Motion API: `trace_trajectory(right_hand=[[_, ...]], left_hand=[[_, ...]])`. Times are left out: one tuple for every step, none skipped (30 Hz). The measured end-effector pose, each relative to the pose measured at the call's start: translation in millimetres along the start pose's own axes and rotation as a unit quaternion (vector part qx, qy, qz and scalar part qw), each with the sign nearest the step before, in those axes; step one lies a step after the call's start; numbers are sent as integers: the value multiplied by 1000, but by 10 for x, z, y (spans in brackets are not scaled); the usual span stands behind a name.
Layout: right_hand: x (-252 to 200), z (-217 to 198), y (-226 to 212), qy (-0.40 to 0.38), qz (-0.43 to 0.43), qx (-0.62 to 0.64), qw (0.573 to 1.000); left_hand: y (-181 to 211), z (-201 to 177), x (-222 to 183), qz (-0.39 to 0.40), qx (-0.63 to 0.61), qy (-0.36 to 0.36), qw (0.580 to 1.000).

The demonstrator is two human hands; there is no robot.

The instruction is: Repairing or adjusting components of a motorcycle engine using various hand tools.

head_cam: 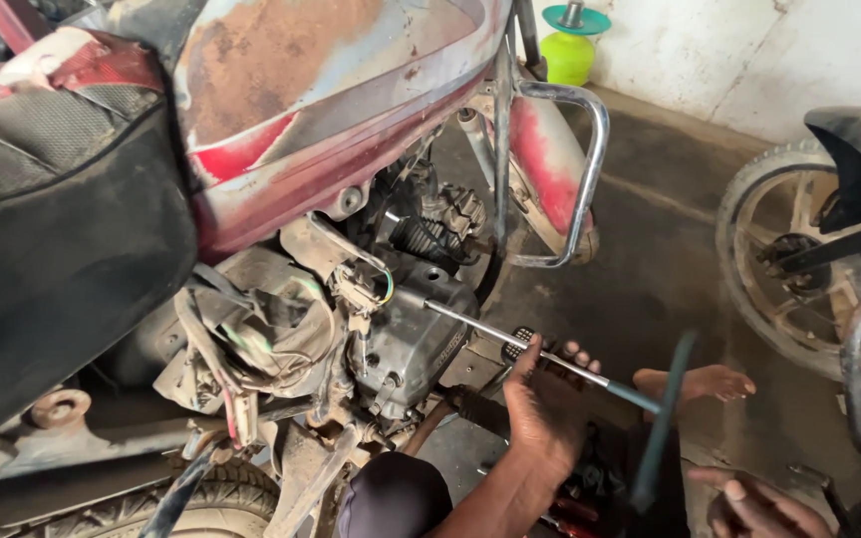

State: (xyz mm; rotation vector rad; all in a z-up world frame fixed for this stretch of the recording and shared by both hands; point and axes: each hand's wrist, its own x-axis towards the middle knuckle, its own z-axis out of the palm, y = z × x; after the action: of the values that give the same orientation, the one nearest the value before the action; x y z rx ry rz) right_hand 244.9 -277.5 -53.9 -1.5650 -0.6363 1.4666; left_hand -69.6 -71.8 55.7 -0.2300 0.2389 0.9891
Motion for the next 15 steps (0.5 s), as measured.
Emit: trace_trajectory(right_hand=[[-45,232,-40,81,-57,-47,994],[-2,260,-14,80,-58,-45,994],[36,283,11,42,-73,-20,996],[79,306,37,4,-88,5,996],[-47,654,-181,4,-88,5,996],[-167,1004,-396,105,-141,-83,981],[-294,1351,-606,202,-193,-170,945],[-356,1547,-754,202,-192,-171,945],[-430,1738,-895,259,-301,-303,866],[-503,1929,-1040,306,-399,-423,754],[-471,1915,-1074,308,-399,-423,753],[-442,1903,-1110,292,-424,-464,721],[-402,1898,-1148,272,-449,-503,686],[-362,1873,-1180,273,-450,-502,686],[-311,1852,-1215,290,-465,-510,664]], left_hand=[[-5,-23,12,0,-3,-1,1000],[2,-13,3,1,-1,-2,1000],[3,-3,-3,-1,-5,-3,1000],[6,4,-6,-2,-9,-4,1000],[14,35,-25,-2,-9,-4,1000],[25,62,-40,-1,-6,2,1000],[33,81,-60,0,-2,9,1000],[40,75,-51,0,-3,10,1000],[37,66,-45,1,0,14,1000],[32,60,-39,2,4,18,1000],[31,69,-41,1,5,17,1000],[30,80,-46,4,11,10,1000],[41,89,-49,8,18,2,1000],[35,73,-32,8,19,2,1000],[36,54,-14,11,21,-4,1000]])
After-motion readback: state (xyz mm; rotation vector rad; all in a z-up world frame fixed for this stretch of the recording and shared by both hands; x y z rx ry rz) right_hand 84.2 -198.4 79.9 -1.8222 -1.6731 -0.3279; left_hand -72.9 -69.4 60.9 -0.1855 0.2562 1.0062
